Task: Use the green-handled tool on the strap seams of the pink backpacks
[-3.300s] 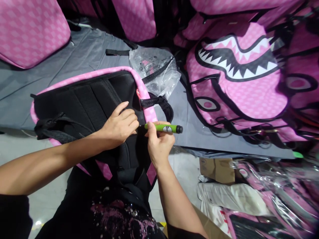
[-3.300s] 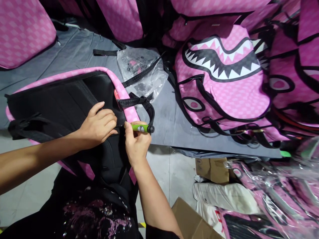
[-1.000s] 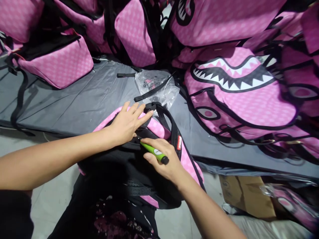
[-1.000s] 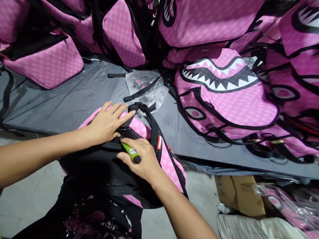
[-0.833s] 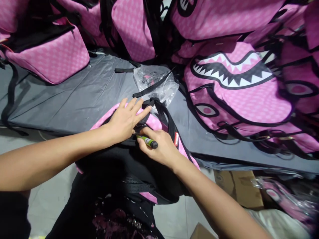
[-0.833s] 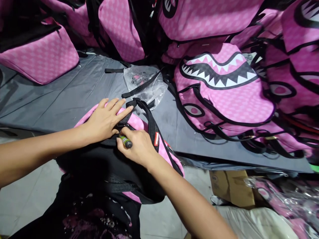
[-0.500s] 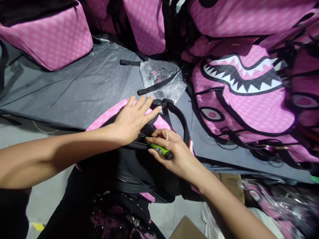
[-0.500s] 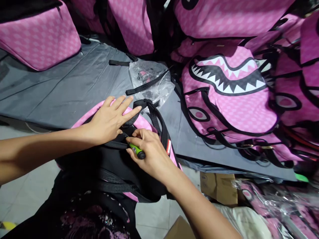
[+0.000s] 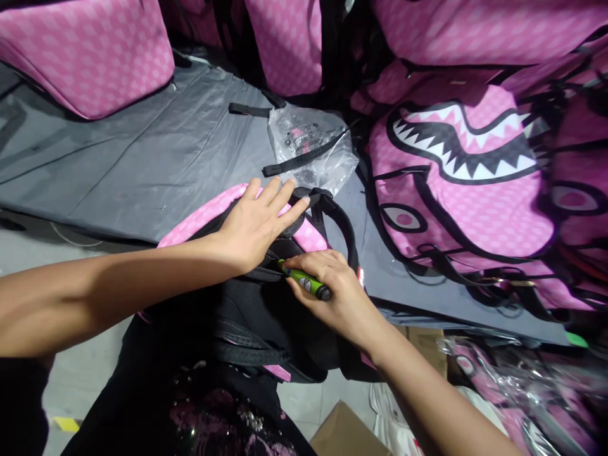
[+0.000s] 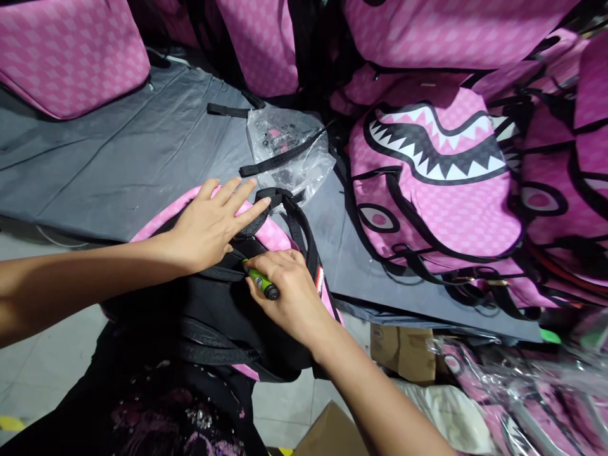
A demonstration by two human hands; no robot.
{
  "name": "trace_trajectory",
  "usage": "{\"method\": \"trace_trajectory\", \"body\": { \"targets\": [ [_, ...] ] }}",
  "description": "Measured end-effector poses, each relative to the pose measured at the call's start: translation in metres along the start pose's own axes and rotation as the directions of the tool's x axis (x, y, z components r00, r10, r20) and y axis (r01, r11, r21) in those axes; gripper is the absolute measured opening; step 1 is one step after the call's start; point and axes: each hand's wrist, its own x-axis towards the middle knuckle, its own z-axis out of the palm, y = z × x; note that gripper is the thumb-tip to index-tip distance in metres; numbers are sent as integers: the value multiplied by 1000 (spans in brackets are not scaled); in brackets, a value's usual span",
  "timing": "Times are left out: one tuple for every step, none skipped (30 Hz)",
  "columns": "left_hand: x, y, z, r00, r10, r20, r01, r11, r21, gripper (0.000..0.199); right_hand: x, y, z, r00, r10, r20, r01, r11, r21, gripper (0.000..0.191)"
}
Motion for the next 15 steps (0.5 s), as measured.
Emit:
{"method": "trace_trajectory", "body": {
  "targets": [
    [0,0,0,1000,0,8,0,1000,15,81,0,-1,0,1000,4,3,-4,1000,-8,14],
    [0,-1,0,1000,5,17,-6,1000,22,82,0,-2,-1,1000,7,8,-7,1000,-20,15],
    [0,-2,-1,1000,16,22,-16,1000,20,84,0,-3,-1,1000,8,11,-8,999,-34,15],
    [1,-3,-1,999,38,23,-38,999,9,88,0,-4,-1,1000,11,16,-10,999,-43,15],
    [2,-3,-1,997,79,17,-79,997,-10,93,1,-6,-2,1000,14,20,-13,999,-48,15],
    [4,-4,-1,990,138,4,-138,990,-31,98,1,-7,-2,1000,19,25,-18,999,-50,15],
    [6,-4,-1,978,206,-12,-207,977,-52,101,1,-7,-2,999,23,29,-21,998,-53,15],
    [8,-3,0,961,274,-27,-275,959,-70,102,2,-7,-2,999,29,33,-27,998,-58,16],
    [11,-2,2,943,330,-35,-332,940,-83,101,2,-7,-2,999,35,37,-32,998,-62,16],
    [13,-1,3,930,366,-34,-368,926,-88,100,2,-6,-2,998,39,40,-37,997,-61,16],
    [15,1,5,927,375,-25,-376,923,-84,98,2,-5,-3,998,44,43,-41,998,-53,16],
    [17,2,6,930,367,-9,-366,927,-75,98,3,-3,-4,998,51,49,-49,998,-36,15],
    [18,4,7,937,349,8,-348,935,-62,97,3,-2,-6,997,59,55,-58,998,-15,15],
    [19,5,8,945,326,20,-325,945,-48,95,3,0,-8,996,66,64,-67,998,6,15],
    [19,7,8,953,302,28,-301,953,-37,92,3,1,-10,995,72,71,-74,997,25,16]
  ]
}}
